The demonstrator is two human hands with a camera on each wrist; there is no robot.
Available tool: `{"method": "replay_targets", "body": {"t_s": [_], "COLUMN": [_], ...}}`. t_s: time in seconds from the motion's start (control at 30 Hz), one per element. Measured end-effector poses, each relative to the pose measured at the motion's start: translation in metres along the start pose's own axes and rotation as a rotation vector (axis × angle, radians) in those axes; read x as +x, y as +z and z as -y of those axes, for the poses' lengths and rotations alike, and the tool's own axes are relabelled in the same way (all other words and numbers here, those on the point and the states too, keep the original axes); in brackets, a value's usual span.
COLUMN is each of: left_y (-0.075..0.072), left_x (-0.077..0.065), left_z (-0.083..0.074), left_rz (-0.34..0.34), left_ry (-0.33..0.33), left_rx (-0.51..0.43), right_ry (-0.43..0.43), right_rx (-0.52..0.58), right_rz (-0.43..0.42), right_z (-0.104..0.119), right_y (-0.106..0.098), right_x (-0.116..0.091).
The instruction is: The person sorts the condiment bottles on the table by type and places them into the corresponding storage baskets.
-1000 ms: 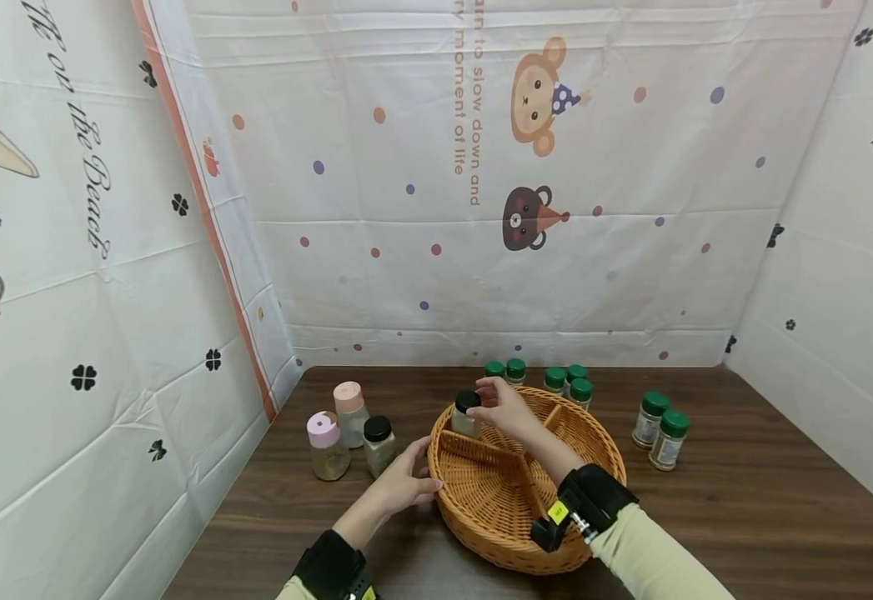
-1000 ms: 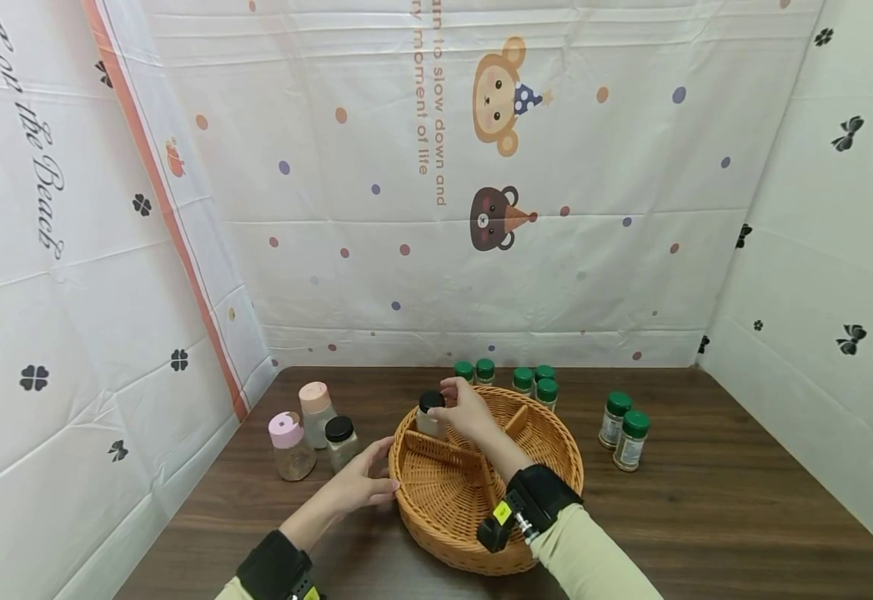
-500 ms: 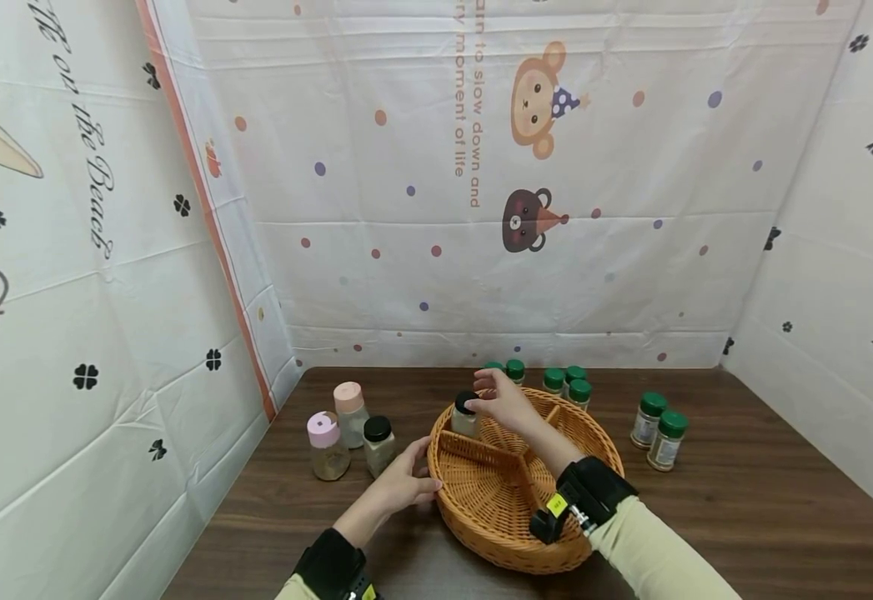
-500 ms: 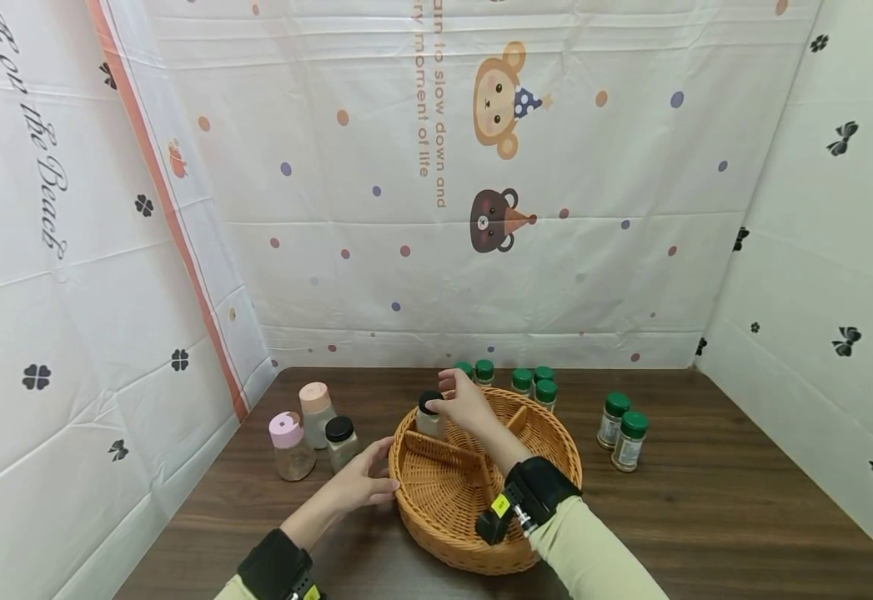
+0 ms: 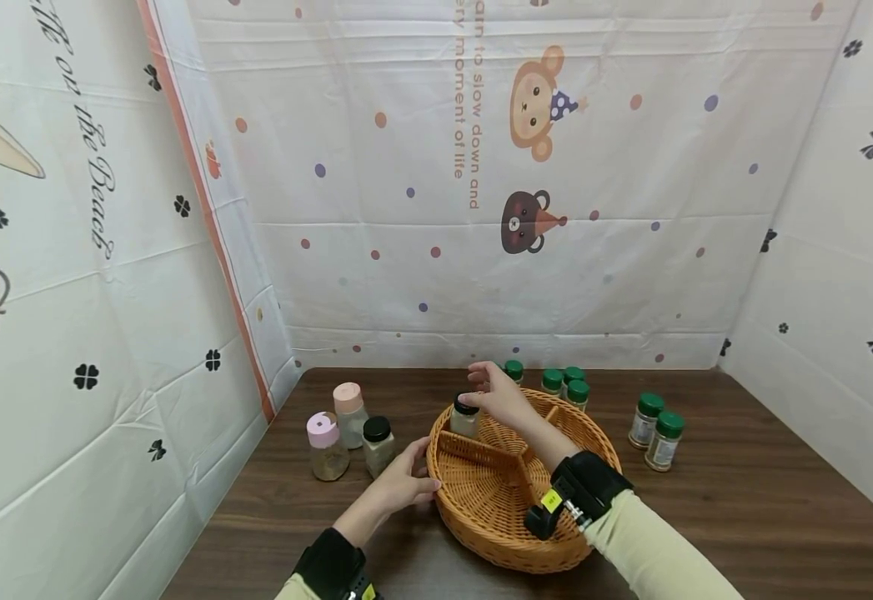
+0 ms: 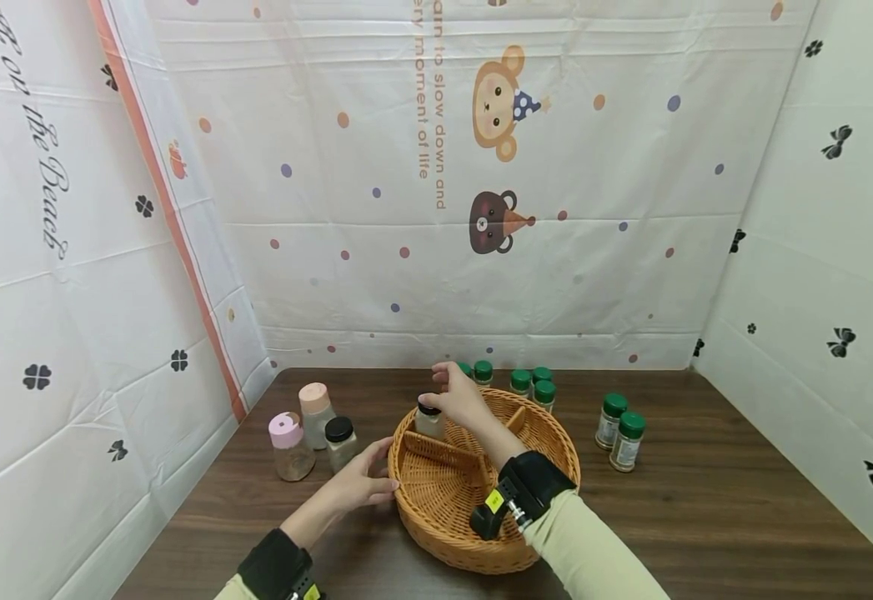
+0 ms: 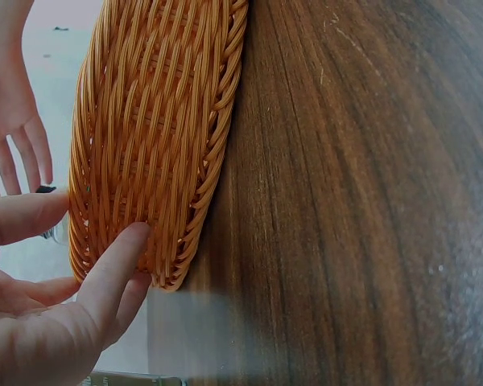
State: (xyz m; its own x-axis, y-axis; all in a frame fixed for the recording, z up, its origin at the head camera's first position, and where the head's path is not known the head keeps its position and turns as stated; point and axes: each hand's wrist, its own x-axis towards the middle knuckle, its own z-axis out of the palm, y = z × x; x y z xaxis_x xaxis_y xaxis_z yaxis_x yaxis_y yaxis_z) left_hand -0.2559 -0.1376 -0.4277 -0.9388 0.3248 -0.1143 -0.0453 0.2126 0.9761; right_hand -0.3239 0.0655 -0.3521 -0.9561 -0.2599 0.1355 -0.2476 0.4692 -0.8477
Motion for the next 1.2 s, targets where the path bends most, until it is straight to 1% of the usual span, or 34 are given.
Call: {"method": "replay_targets", "body": {"t_s": [0.2,0.4,0.63,0.87,1.2], "left_y": [0.0,-0.001,0.0,-0.001,-0.001], "left_x": [0.0,0.0,0.0,0.001,0.0], "left_z": [0.0,0.0,0.0,0.0,0.001], "left_rz": [-0.003,-0.004,0.0,-0.004,0.005], "left_ry": [0.001,-0.005,-0.004,-0.015,0.004], "left_rx": [0.004,0.005,0.002,0.002,-0.006], "right_ry": [-0.005,-0.017,-0.036,-0.037,-0.035], "right_rx": [-0.017,-0.021,-0.009,-0.003,0.021], "right_rz": [-0.024,-0.03,-0.022,-0.011,0.009], "right_z": [0.005,0.01,0.016,0.019,0.018], "right_y": [0.001,0.002,0.004,0.008,0.012], "right_x": [0.003,0.004,0.003,0.003,0.005]}}
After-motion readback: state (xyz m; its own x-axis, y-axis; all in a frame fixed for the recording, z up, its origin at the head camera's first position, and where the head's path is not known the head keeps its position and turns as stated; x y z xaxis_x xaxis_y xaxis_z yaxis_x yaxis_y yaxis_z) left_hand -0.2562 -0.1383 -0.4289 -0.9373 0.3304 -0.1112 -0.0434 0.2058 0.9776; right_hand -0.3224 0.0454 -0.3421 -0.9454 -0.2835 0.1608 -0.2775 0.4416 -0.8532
